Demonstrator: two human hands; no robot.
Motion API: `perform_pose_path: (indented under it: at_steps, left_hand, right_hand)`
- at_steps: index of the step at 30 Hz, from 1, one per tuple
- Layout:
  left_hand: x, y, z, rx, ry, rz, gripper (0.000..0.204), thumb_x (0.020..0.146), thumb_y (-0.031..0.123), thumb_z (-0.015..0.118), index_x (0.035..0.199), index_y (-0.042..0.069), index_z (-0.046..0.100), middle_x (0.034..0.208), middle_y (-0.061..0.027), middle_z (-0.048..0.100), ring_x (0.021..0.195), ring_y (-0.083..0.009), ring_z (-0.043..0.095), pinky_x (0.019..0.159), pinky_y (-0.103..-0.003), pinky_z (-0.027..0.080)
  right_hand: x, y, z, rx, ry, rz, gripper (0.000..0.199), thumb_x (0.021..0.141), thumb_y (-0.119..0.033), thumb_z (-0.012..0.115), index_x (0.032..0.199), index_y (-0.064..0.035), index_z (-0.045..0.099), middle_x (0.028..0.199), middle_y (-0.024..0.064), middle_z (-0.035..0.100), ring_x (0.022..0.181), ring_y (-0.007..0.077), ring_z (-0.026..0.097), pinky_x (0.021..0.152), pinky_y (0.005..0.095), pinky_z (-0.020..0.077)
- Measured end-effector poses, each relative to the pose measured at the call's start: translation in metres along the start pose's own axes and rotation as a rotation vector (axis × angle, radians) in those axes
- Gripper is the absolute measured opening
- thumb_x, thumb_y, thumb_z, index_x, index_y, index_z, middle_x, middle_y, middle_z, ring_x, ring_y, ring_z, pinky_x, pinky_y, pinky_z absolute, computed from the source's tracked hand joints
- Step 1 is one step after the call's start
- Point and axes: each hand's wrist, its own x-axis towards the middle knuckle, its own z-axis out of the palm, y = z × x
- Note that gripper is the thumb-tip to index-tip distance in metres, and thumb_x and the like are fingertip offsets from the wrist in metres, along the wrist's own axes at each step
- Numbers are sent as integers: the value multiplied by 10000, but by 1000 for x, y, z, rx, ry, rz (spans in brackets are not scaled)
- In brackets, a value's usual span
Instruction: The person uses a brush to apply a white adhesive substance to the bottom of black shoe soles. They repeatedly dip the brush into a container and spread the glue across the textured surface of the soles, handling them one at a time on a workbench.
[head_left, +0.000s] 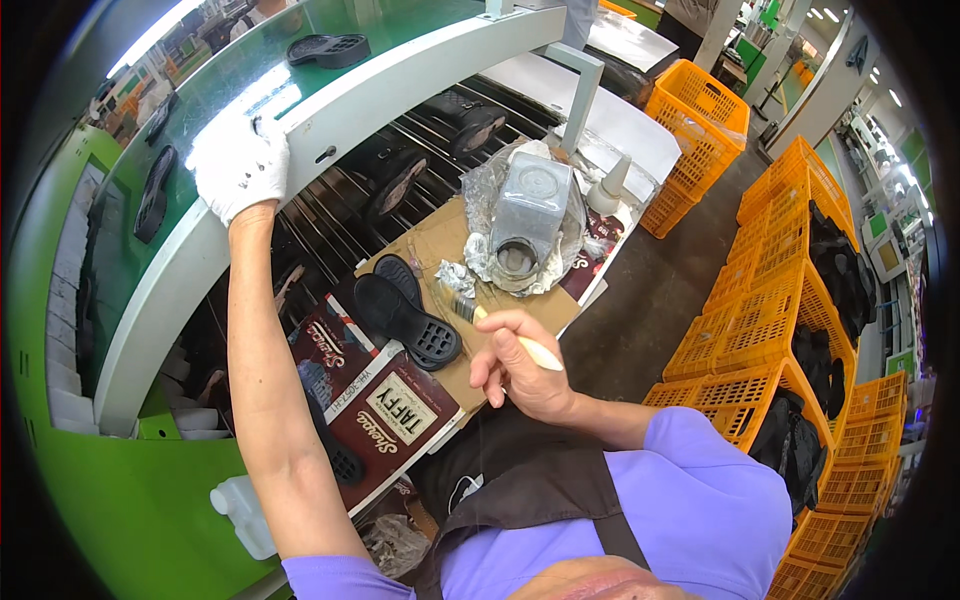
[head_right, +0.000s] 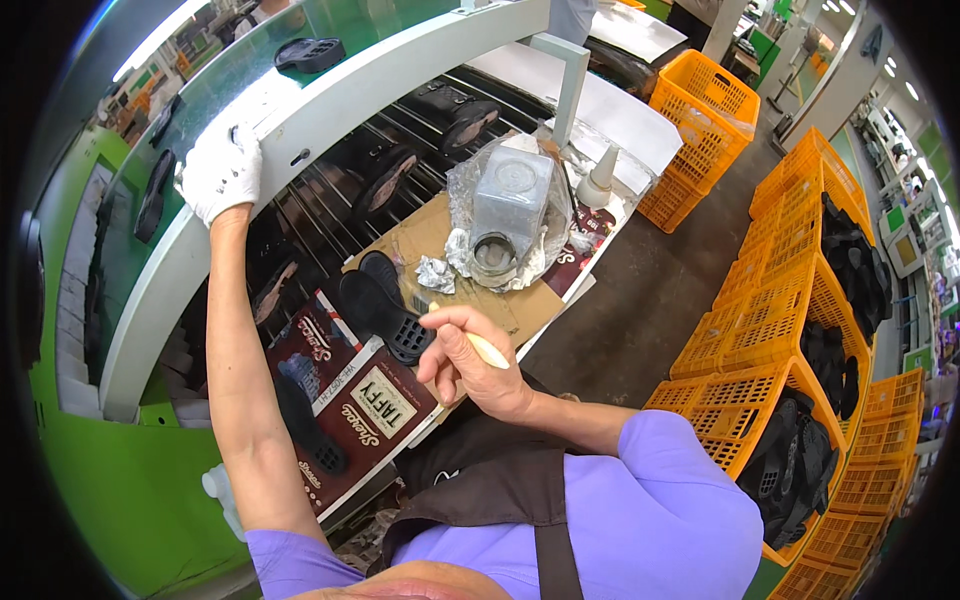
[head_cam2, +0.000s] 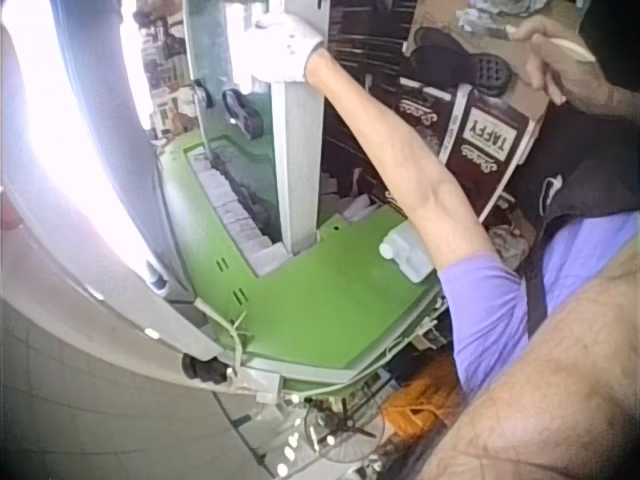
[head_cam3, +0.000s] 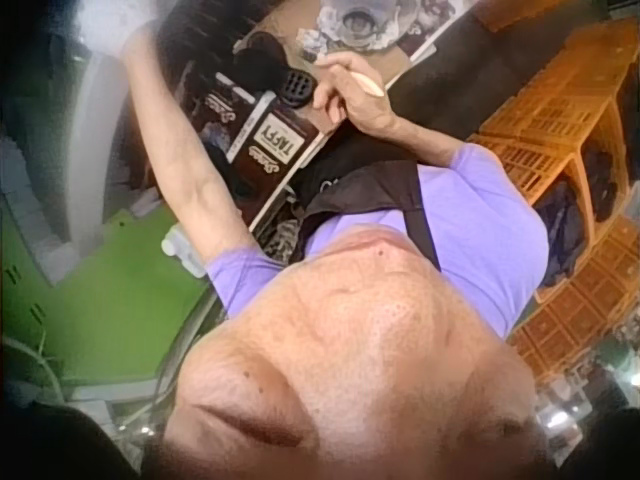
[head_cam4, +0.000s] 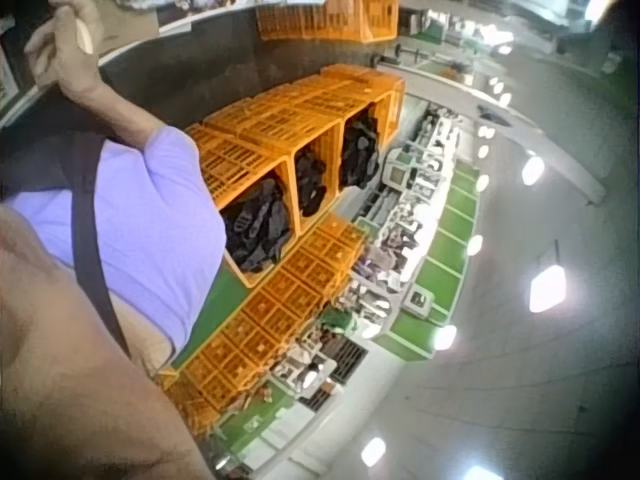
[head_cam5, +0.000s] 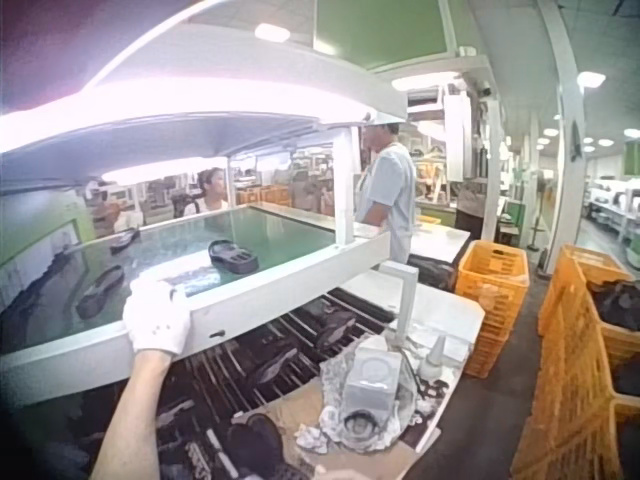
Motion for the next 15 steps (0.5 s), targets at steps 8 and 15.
perform_pose_path:
  at_steps: [8, 15]
  left_hand:
    - [-1, 4, -1, 47, -33, -3, 290, 827, 370, 494, 911, 173, 689, 891, -107, 668, 763, -296, 643, 730, -380, 480]
    - [-3, 2, -5, 122, -11, 3, 285, 816, 363, 493, 826, 139, 670, 800, -96, 657, 752, -273, 630, 716, -372, 491]
  right_hand:
    - [1, -59, 59, 387, -424, -671, 414, 857, -377, 598, 1073, -116, 360, 873, 188, 602, 885, 312, 570, 832, 416, 448]
    - [-21, -68, 105, 463, -302, -832, 304, 825, -387, 623, 892, -193, 398, 686, 59, 578, 907, 261, 545, 934, 403, 313]
